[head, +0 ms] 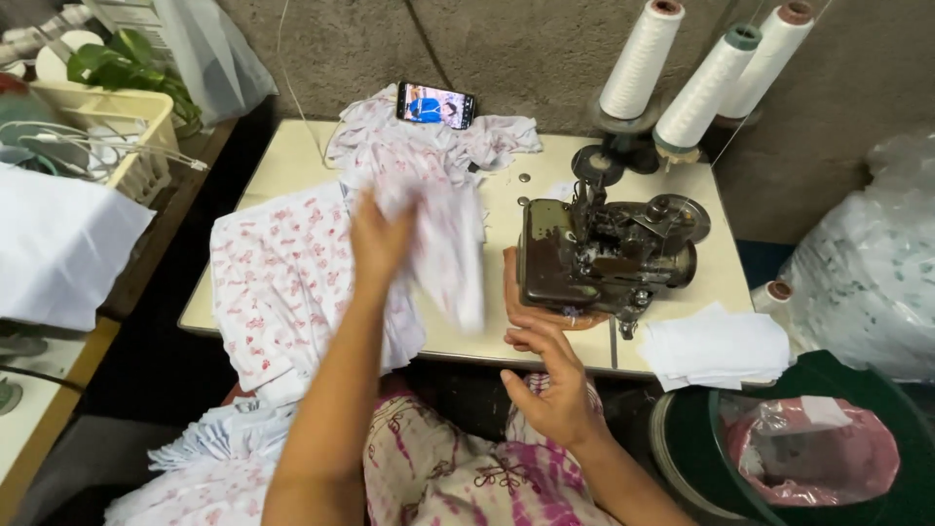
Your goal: The person is sorting, unfolding, and stacking various pieces of fabric on a sewing machine table.
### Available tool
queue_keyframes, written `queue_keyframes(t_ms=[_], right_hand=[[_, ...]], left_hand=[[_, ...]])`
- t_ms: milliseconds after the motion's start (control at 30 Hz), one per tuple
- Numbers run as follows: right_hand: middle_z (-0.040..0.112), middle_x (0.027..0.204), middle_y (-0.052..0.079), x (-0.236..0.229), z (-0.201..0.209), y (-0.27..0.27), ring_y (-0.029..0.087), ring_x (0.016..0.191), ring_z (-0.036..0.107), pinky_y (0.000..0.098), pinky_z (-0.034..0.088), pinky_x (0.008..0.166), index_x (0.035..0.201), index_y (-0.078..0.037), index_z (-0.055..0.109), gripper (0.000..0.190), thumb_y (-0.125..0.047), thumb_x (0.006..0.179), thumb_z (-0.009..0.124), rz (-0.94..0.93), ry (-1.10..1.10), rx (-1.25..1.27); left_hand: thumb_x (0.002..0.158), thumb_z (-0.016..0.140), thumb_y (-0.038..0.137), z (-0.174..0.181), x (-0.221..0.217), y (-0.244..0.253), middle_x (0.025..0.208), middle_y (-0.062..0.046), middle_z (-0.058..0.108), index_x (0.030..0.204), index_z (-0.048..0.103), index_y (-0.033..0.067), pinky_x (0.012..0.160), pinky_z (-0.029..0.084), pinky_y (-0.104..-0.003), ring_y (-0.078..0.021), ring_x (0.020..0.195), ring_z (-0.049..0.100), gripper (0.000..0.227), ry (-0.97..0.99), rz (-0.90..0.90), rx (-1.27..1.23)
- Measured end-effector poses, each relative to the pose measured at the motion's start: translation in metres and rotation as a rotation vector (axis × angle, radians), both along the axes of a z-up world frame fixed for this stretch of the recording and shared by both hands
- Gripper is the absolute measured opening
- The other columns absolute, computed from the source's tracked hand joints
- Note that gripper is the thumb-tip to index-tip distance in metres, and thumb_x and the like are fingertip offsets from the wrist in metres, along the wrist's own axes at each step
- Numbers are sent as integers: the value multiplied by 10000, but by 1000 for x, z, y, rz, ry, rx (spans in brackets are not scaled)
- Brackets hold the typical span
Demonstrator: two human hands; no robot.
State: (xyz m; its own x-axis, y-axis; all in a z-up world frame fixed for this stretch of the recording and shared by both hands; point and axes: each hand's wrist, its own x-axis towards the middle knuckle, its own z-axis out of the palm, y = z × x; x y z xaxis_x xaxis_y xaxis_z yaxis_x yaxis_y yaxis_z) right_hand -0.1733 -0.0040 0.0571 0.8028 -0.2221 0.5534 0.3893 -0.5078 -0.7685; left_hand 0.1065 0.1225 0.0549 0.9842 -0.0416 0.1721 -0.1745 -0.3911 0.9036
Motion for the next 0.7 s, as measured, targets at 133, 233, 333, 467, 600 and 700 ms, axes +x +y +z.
queue_keyframes(t_ms=[133,233,333,467,600,700], right_hand=[[574,1303,160,0,-23,-5,292,1238,572,386,546,982,1226,-30,623,383,-116,861,700,-35,11,-14],[598,1286,133,-1,-41,-15,291,1222,591,440,467,1038,1225,-72,634,397,-139,843,720,-47,120,-67],[613,1256,111,-3,-57,-29,275,1211,603,435,475,1031,1196,-63,660,365,-151,849,732,10,191,-100],[683,1137,-47,-9,-48,-37,123,1058,665,303,498,913,1105,-158,700,281,-231,835,721,72,557,-147],[682,1161,-64,-4,-52,-35,100,1007,693,264,529,790,1150,-183,697,328,-259,833,737,171,758,-171],[677,1183,4,-4,-62,-33,160,1039,682,328,533,869,1193,-128,667,363,-235,853,738,273,701,-190]], left_hand=[[806,907,309,-29,62,23,1633,-253,105,1546,63,-14,1242,137,-467,-365,1524,128,1168,-231,-20,-239],[894,759,295,-59,28,56,1552,-309,287,1510,204,-77,1218,204,-500,-432,1463,261,909,-483,-5,-12],[860,744,262,-95,-43,86,1125,-309,533,1185,497,-58,976,389,-553,-499,1100,473,519,-493,-53,327],[675,792,215,-123,-123,122,1202,-224,549,1295,557,116,903,427,-541,-437,1072,497,671,-284,-60,665],[766,684,19,-133,-130,146,1004,-121,629,928,724,97,845,472,-441,-359,927,543,184,-379,-26,456],[902,591,150,-104,-126,151,1017,-137,689,1049,708,57,842,479,-465,-362,931,609,210,-73,-86,475]])
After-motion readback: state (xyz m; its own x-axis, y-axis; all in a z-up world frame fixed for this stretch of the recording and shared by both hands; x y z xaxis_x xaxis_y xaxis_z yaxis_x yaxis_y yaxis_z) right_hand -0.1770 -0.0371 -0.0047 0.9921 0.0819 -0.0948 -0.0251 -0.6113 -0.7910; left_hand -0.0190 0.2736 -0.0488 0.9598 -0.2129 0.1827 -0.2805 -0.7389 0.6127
